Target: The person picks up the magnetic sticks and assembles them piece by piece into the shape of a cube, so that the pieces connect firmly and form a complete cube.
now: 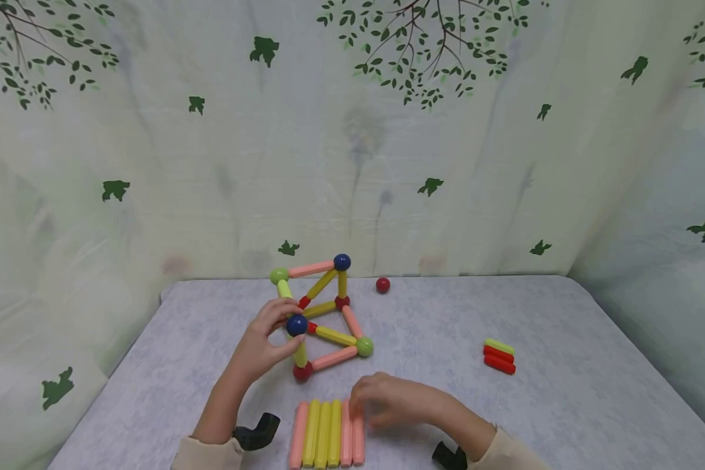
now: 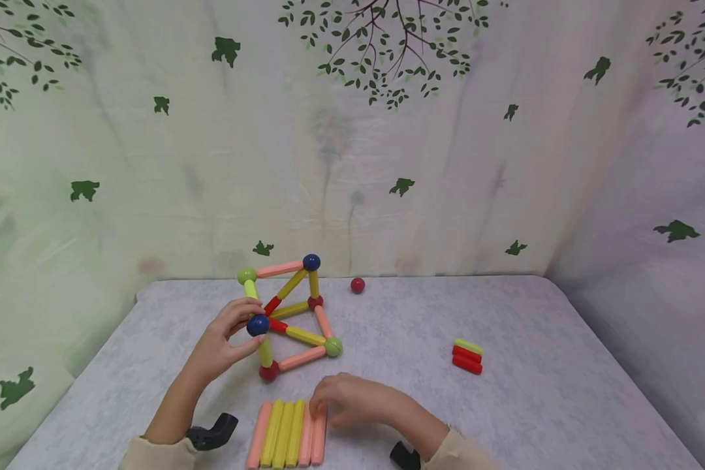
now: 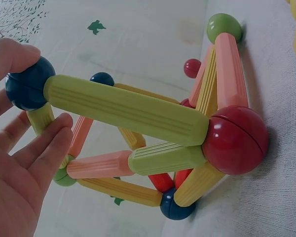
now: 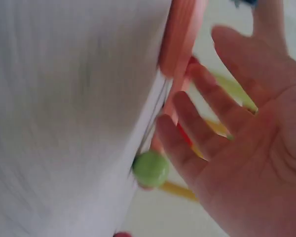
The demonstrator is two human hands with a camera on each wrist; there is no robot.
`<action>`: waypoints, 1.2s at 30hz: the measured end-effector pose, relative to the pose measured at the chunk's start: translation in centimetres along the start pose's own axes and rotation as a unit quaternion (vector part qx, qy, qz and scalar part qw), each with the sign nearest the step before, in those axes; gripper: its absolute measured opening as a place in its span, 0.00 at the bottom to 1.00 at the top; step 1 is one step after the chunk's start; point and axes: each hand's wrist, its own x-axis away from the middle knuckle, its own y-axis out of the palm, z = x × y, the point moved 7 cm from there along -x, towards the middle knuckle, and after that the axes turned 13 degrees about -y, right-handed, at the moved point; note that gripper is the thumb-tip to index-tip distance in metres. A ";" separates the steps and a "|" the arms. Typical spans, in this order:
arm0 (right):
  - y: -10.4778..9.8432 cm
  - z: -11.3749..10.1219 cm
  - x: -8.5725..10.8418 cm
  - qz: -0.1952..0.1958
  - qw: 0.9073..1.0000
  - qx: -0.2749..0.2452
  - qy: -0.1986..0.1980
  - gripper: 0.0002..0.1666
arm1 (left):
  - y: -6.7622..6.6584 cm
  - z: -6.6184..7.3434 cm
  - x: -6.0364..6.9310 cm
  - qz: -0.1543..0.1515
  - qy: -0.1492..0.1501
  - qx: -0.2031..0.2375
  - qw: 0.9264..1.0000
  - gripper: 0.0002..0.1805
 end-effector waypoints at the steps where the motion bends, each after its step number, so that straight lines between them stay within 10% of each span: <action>1: 0.6 -0.5 0.1 -0.018 1.000 0.012 -0.013 0.19 | 0.0 0.0 0.0 -0.001 0.001 -0.001 1.000 0.19; 6: 1.4 -0.8 0.3 -0.045 0.996 0.074 -0.002 0.15 | 0.0 0.0 0.1 -0.006 -0.003 -0.003 1.000 0.19; 11: -0.8 0.1 0.6 -0.023 0.998 -0.007 0.051 0.09 | 0.0 -0.1 0.0 -0.016 -0.016 0.000 1.000 0.20; 23: -9.8 2.1 -2.7 0.263 0.962 -0.034 0.070 0.14 | -0.2 0.1 0.0 -0.019 -0.023 0.000 1.000 0.19; 36: -10.4 2.3 -4.3 0.278 0.957 -0.069 0.056 0.15 | 0.6 -2.8 -0.7 -0.010 -0.019 -0.018 1.000 0.22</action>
